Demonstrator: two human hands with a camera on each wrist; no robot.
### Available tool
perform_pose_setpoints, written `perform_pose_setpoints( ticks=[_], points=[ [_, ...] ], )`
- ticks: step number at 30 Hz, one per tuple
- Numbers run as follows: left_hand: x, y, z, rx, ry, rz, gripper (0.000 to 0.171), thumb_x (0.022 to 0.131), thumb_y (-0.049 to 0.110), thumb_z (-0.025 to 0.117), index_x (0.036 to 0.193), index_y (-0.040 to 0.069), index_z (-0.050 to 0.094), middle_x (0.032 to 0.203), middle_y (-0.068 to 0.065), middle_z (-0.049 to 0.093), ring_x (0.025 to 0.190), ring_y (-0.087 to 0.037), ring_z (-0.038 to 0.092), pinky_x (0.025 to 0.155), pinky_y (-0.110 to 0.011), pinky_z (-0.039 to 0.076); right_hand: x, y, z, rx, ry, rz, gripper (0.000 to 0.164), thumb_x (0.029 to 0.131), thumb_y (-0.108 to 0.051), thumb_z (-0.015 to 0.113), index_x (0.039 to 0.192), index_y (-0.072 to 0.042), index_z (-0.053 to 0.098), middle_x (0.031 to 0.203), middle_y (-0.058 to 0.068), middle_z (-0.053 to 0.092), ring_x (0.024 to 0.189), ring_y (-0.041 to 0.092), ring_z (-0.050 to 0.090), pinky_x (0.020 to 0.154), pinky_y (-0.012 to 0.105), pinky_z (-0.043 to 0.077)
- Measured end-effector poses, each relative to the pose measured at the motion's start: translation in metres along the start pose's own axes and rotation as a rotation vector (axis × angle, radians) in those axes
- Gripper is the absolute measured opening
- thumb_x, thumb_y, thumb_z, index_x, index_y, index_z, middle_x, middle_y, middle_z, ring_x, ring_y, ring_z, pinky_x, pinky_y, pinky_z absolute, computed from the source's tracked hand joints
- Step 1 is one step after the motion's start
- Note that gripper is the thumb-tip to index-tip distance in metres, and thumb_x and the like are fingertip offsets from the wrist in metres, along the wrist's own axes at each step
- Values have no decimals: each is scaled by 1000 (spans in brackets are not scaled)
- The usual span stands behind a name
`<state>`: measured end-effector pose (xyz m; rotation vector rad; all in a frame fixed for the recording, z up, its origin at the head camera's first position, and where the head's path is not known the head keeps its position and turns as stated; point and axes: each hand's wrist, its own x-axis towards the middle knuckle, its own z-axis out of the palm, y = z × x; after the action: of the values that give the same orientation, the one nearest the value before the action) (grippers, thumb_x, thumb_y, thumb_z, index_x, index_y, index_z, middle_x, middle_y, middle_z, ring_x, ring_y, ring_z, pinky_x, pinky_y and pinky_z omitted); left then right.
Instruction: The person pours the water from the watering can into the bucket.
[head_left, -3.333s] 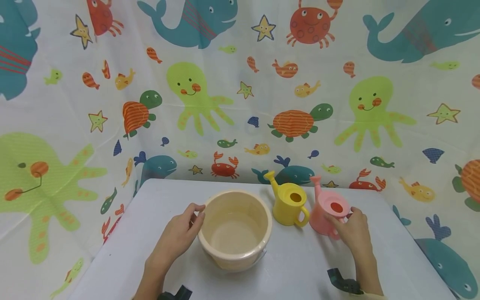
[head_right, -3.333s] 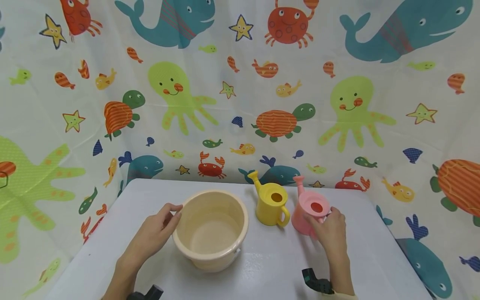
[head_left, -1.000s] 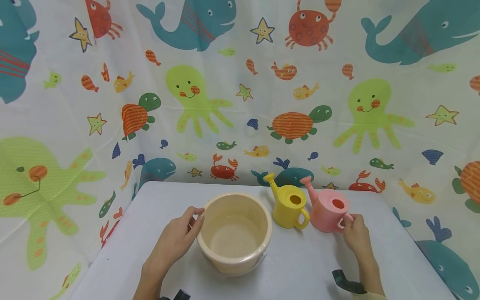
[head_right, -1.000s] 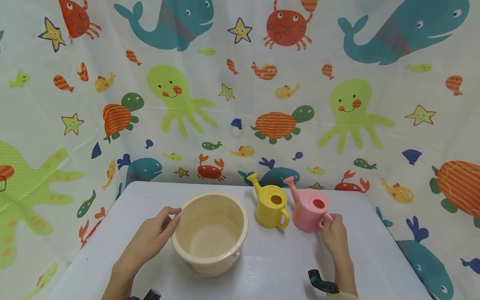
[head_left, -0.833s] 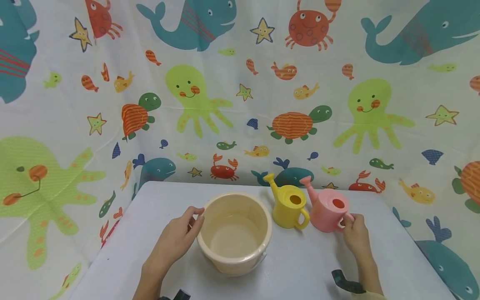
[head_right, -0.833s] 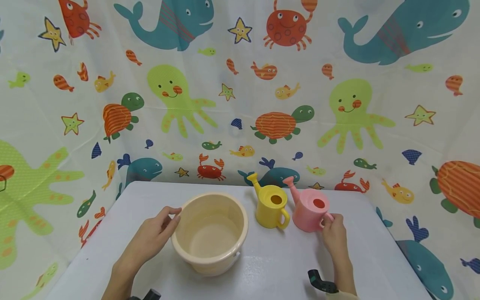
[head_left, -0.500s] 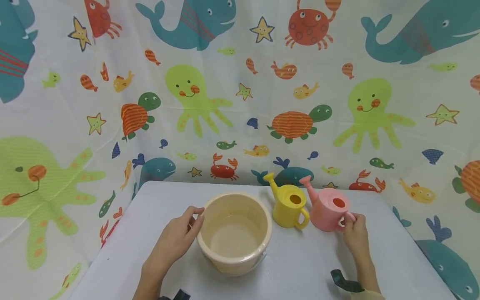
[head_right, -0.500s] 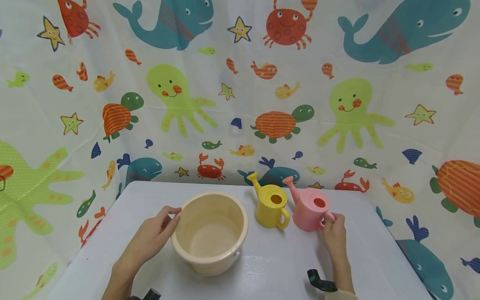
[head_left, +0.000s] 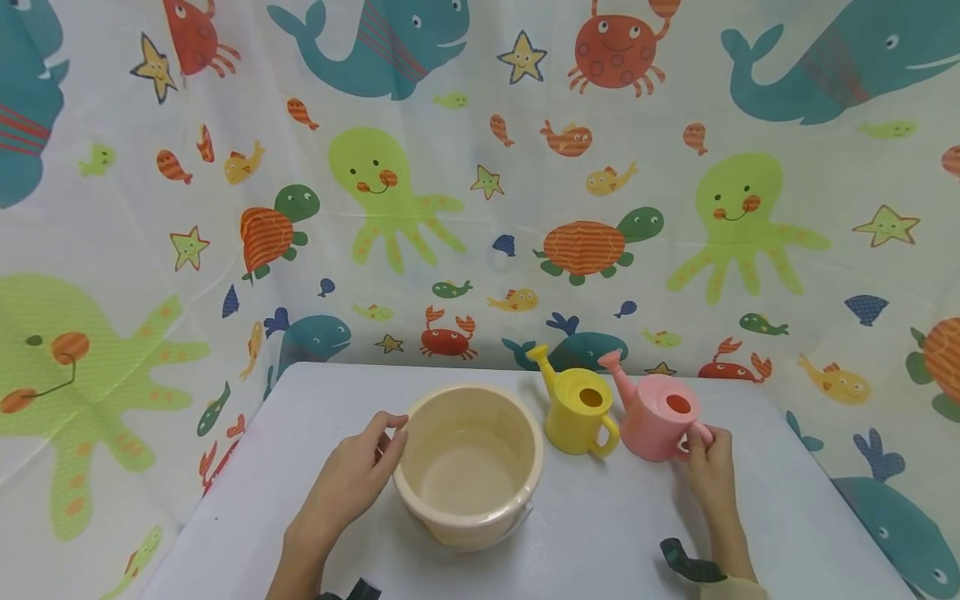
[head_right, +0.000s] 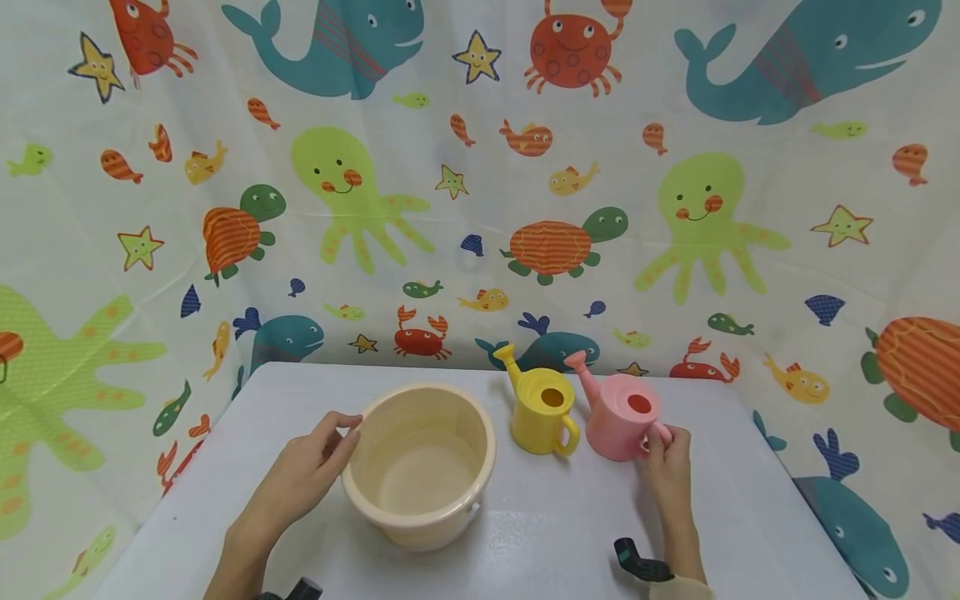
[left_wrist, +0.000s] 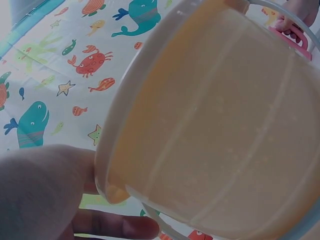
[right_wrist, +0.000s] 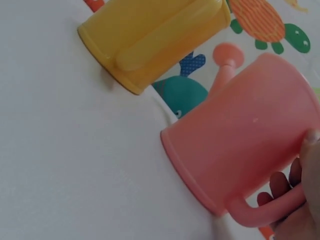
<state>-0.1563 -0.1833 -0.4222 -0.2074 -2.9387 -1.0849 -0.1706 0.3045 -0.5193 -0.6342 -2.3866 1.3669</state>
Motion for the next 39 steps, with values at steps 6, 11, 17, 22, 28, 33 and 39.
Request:
perform_pose_setpoints(
  ticks=[6,11,17,22,28,33,39],
  points=[
    [0,-1,0,-5,0,5,30,103,34,54,130,23,58,79,4,61,68,-12,51,57,-23,45,-1,3,4,34,17,-3,53,106,-45,32,133,1,30,127,17,40,111,27,46,78,3,42],
    [0,0,-1,-2,2,4,30,103,34,54,130,23,58,80,4,62,68,-12,51,57,-23,45,-4,3,8,55,51,-19,57,105,-50,31,133,0,30,127,15,39,110,22,45,78,1,38],
    [0,0,-1,10,6,5,30,102,33,55,130,22,58,80,4,62,67,-12,51,57,-23,45,-6,3,13,118,100,-10,55,104,-53,33,131,-5,33,121,6,40,106,17,42,78,1,40],
    [-1,2,-1,10,3,2,31,103,34,54,131,22,58,80,5,62,68,-11,52,57,-23,45,-7,3,17,155,147,-2,51,103,-53,36,126,-7,36,115,1,40,102,16,42,77,2,40],
    [-2,3,-2,12,0,5,30,103,35,54,130,23,58,80,4,62,67,-11,51,58,-22,45,-7,6,19,177,179,34,50,100,-58,38,123,-13,39,112,-2,41,105,15,43,92,11,48],
    [-2,4,-4,8,-5,5,31,103,36,53,131,22,58,81,4,62,68,-10,51,58,-23,45,-7,6,22,176,211,46,51,100,-58,39,124,-14,41,113,-2,44,108,13,45,103,27,49],
    [-2,4,-2,14,-3,-6,31,103,35,54,131,23,58,80,4,62,69,-11,52,58,-23,45,-8,4,22,182,240,46,52,100,-57,41,124,-12,42,112,-4,46,107,11,45,101,22,49]
  ],
)
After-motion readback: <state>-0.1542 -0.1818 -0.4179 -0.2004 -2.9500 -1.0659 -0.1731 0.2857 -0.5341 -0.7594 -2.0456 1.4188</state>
